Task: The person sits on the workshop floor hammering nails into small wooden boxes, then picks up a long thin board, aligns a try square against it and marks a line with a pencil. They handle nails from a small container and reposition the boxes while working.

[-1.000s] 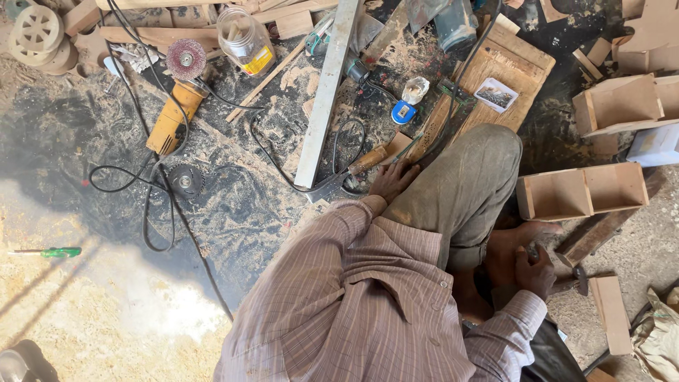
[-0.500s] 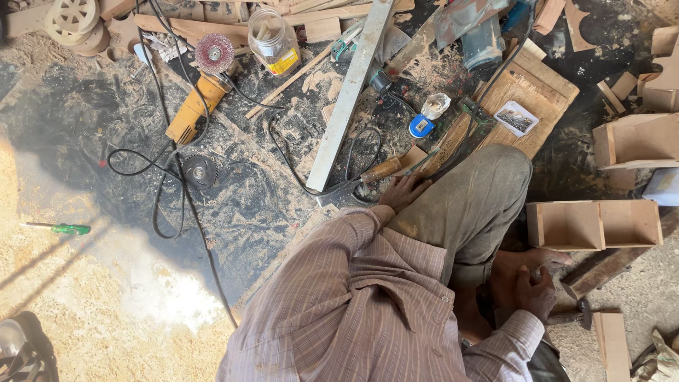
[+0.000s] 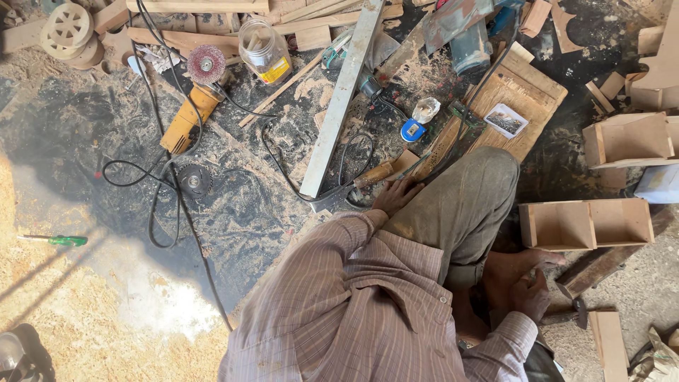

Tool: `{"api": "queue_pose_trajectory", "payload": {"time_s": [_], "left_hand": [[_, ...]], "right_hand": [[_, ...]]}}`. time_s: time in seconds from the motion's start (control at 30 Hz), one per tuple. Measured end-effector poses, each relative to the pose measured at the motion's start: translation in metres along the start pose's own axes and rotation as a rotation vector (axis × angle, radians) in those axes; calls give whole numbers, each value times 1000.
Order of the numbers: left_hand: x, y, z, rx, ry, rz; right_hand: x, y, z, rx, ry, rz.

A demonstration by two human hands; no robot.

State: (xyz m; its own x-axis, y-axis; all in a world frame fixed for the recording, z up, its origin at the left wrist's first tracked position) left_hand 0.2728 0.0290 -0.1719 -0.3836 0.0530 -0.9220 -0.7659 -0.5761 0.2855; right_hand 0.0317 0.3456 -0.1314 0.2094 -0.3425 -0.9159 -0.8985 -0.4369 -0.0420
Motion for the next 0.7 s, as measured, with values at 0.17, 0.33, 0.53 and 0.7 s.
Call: {"api": "queue_pose_trajectory", "payload": {"time_s": [0.17, 0.33, 0.53, 0.7], "left_hand": [[1, 2, -1, 0, 47, -67], [5, 2, -2, 3, 83, -54], [13, 1, -4, 7, -19, -102], [5, 2, -11, 24, -176, -178]], "right_hand": [[-5, -4, 7, 31, 3, 180], [-6, -7, 12, -22, 60, 259], [-7, -9, 13, 2, 161, 226], [-11, -9, 11, 18, 120, 228]]}}
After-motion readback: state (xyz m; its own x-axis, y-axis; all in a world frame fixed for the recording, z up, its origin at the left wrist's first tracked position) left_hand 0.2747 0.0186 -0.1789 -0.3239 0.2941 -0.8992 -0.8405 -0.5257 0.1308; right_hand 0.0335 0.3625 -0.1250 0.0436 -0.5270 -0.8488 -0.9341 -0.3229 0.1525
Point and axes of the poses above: each hand's wrist, its own y-axis towards the middle knuckle, its own x-axis out of the palm, z = x × y, the point moved 1 cm from there along y, towards the middle knuckle, and after that the axes turned 3 degrees about -x, right-handed, at the moved point
